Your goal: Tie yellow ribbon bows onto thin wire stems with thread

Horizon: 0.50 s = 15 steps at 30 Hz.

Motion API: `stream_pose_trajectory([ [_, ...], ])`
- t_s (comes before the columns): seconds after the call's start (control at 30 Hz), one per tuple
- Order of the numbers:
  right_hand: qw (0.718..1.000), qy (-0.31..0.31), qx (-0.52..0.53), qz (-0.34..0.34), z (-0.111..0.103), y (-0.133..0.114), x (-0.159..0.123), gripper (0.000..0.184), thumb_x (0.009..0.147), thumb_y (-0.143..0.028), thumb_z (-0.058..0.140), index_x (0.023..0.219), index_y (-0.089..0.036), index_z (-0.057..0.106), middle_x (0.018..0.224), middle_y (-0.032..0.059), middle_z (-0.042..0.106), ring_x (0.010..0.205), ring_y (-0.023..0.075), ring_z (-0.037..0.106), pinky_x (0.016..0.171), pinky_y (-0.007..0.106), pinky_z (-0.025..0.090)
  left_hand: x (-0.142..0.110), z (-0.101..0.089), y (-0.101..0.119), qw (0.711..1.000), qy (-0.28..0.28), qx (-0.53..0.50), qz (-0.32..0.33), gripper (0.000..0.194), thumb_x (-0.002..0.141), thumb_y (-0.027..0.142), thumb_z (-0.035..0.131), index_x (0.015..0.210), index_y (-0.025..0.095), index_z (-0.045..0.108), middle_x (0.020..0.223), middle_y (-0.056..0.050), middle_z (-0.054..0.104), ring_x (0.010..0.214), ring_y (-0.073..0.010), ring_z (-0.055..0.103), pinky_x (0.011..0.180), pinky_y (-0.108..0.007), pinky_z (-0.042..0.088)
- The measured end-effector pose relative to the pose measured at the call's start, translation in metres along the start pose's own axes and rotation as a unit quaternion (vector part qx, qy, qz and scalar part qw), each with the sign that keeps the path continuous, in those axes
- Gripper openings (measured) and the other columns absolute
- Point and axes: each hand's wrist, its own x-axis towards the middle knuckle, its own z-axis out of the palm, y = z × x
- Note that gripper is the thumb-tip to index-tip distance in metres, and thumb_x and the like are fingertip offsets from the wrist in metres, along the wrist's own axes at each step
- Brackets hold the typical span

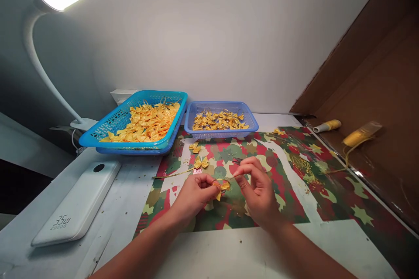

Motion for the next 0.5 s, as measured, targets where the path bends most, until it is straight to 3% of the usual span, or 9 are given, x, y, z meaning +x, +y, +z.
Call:
stream_pose_trajectory([
  [0.3, 1.000, -0.011, -0.002, 0.001, -0.0017, 0.0009, 0.0000, 0.012, 0.091, -0.023, 0.052, 0.080, -0.023, 0.057, 0.084, 0.0012, 0.049, 0.083, 0.0170, 0.049, 0.077, 0.032, 0.039, 0.0029, -0.0004, -0.0013, 1.000, 0.006, 0.021, -0.009, 0.015, 0.062, 0.024, 0.064, 0.062, 0.016, 0.051, 0.049, 0.005, 0.052, 0.040, -0.0048, 0.038, 0.038, -0.017, 0.029],
  [0.5, 0.998, -0.032, 0.019, 0.050, 0.0027, -0.0018, 0.0019, 0.016, 0.091, -0.027, 0.052, 0.077, -0.021, 0.056, 0.083, 0.0012, 0.050, 0.083, 0.0167, 0.050, 0.076, 0.031, 0.039, 0.0037, -0.0029, 0.0003, 0.997, 0.033, 0.067, -0.010, 0.013, 0.063, 0.023, 0.061, 0.064, 0.016, 0.050, 0.048, 0.007, 0.047, 0.038, -0.0040, 0.036, 0.036, -0.016, 0.026],
])
